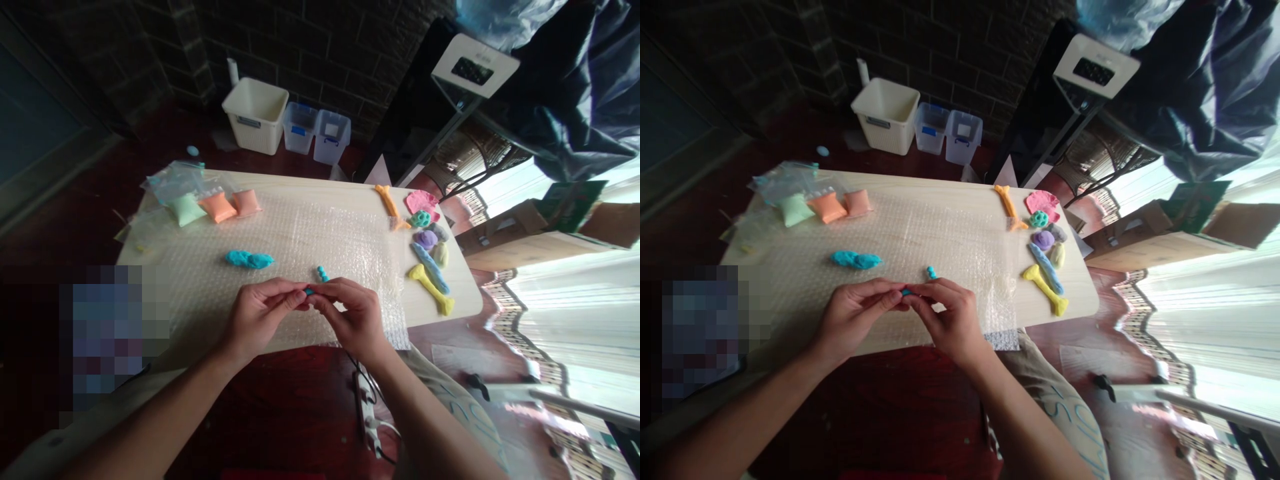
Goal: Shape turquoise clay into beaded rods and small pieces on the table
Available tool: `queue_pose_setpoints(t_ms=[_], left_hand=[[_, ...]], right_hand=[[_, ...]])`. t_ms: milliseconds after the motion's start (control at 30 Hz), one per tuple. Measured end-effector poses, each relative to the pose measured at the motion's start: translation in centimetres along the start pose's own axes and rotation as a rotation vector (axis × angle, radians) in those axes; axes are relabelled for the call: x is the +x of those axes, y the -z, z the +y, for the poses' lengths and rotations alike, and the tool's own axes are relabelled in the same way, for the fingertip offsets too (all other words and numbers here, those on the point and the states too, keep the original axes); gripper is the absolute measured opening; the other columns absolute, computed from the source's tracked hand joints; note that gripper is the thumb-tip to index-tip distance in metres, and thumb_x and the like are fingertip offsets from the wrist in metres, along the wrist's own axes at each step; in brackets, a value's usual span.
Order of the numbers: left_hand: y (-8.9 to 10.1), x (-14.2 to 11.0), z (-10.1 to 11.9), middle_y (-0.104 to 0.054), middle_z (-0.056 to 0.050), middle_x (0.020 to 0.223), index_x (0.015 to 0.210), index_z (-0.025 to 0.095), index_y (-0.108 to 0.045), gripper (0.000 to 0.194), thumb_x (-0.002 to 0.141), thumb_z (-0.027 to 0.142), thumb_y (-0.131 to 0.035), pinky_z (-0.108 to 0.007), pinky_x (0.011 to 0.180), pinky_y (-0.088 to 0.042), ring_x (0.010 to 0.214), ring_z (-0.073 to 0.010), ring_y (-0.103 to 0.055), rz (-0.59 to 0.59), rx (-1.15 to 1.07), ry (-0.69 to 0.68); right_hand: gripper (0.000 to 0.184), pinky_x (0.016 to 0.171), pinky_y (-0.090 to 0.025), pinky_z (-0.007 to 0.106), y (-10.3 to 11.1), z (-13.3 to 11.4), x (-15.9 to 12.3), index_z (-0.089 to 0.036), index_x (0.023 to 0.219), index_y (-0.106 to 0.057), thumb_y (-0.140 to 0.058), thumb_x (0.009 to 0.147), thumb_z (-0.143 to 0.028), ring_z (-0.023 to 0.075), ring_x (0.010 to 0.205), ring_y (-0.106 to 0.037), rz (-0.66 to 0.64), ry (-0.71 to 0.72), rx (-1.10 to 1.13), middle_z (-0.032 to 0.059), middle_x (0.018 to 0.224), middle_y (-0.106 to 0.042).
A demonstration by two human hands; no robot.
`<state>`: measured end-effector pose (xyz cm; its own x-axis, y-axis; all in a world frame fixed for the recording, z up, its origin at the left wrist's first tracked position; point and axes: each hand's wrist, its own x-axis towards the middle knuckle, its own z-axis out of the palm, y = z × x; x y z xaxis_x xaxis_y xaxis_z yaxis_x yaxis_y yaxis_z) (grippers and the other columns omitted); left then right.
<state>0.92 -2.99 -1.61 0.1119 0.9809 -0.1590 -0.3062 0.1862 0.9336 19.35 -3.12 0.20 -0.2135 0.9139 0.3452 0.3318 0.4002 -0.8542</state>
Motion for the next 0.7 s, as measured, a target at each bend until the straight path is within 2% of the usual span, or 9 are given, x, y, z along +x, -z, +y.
queue_pose_setpoints(t_ms=[133, 333, 467, 700], left_hand=[[0.08, -0.07, 0.07, -0.082, -0.008, 0.084, 0.089, 0.017, -0.086, 0.022, 0.076, 0.034, -0.092, -0.029, 0.07, -0.066, 0.069, -0.0183, -0.077, 0.015, -0.045, 0.045], [0.13, 0.13, -0.06, -0.083, -0.008, 0.083, 0.09, 0.015, -0.085, 0.023, 0.077, 0.034, -0.092, -0.028, 0.07, -0.066, 0.068, -0.0171, -0.077, 0.025, -0.122, 0.103], [0.16, 0.08, -0.16, -0.083, -0.007, 0.082, 0.094, 0.017, -0.085, 0.025, 0.076, 0.033, -0.092, -0.027, 0.068, -0.066, 0.065, -0.0167, -0.076, -0.001, -0.172, 0.118], [0.08, 0.21, -0.58, -0.084, -0.008, 0.093, 0.092, 0.017, -0.085, 0.019, 0.077, 0.028, -0.092, -0.027, 0.079, -0.066, 0.08, -0.018, -0.079, 0.009, -0.156, 0.088]], right_hand=[[0.012, 0.071, -0.062, 0.031, -0.29, -0.2, -0.04, -0.021, 0.104, -0.083, -0.074, 0.097, -0.021, 0.0186, 0.08, -0.076, -0.011, 0.024, 0.006, 0.0077, 0.09, -0.08], [0.024, 0.07, -0.061, 0.031, -0.37, -0.1, 0.0, -0.021, 0.119, -0.079, -0.074, 0.097, -0.019, 0.0164, 0.075, -0.072, -0.04, 0.066, -0.02, 0.0069, 0.093, -0.079], [0.018, 0.07, -0.059, 0.031, -0.26, -0.08, -0.07, -0.022, 0.112, -0.081, -0.074, 0.096, -0.018, 0.0176, 0.078, -0.073, -0.033, 0.036, -0.02, 0.006, 0.089, -0.078], [0.019, 0.072, -0.06, 0.03, -0.23, -0.22, 0.01, -0.022, 0.112, -0.082, -0.076, 0.094, -0.017, 0.0166, 0.079, -0.074, -0.007, 0.023, 0.012, 0.0062, 0.095, -0.078]])
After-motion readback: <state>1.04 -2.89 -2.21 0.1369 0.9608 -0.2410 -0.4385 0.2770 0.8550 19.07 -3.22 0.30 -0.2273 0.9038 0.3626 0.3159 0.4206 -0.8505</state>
